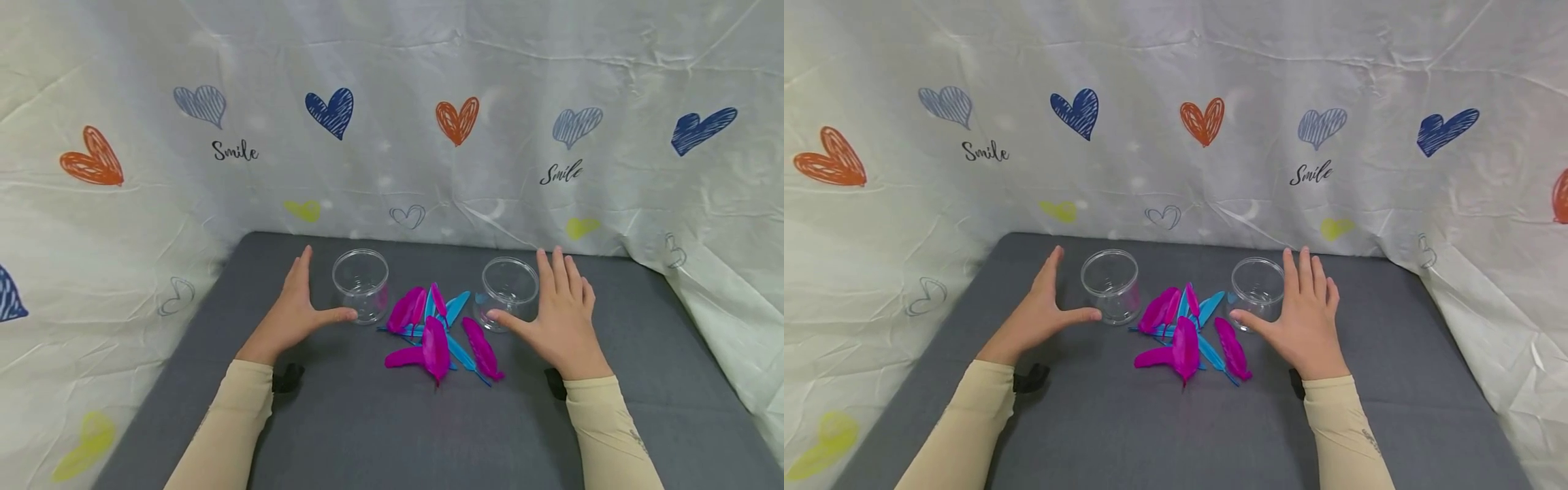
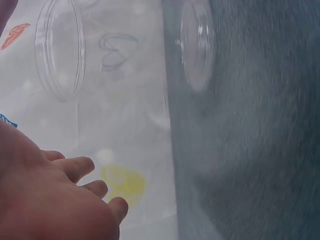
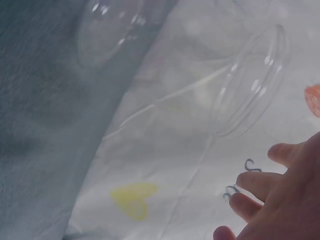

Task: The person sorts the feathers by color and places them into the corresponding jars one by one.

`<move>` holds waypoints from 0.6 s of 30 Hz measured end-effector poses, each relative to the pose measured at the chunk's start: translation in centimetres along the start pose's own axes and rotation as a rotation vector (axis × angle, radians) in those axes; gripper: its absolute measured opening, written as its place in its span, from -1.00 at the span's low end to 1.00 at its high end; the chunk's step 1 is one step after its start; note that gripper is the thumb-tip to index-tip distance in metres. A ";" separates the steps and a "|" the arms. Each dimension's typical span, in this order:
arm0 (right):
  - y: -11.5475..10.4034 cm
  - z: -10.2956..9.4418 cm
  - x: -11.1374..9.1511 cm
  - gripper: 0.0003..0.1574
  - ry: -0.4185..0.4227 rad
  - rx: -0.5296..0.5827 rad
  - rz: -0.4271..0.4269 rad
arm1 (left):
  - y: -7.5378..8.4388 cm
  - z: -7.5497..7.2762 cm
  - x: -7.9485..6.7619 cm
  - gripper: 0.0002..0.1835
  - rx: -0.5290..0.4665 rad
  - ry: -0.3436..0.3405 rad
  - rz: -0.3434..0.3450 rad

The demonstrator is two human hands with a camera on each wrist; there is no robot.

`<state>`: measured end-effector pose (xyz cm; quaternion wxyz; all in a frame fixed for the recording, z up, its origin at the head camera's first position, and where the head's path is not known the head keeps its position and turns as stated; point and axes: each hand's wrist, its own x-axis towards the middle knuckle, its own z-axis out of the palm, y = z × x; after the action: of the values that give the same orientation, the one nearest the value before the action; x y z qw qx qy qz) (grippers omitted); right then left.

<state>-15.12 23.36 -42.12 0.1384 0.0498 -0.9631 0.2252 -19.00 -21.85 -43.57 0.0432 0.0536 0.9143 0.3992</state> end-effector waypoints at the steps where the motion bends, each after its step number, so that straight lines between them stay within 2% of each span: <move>1: -0.3 0.0 0.0 0.68 0.002 0.005 -0.003 | 0.0 0.2 0.0 0.57 -0.024 -0.002 0.002; 7: -2.0 0.3 0.0 0.65 0.018 0.058 -0.041 | 0.8 2.1 0.8 0.58 -0.159 -0.007 -0.004; 13: -4.3 1.1 -0.3 0.63 0.027 0.070 -0.118 | 0.9 3.9 1.8 0.56 -0.258 0.046 0.027; 18: -6.2 1.5 -0.7 0.62 0.024 0.067 -0.199 | 0.4 4.6 2.1 0.52 -0.292 0.091 0.044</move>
<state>-13.80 17.16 -41.02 0.1698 0.1472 -0.9437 0.2429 -20.44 -17.95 -46.43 0.0002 0.0483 0.8461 0.5308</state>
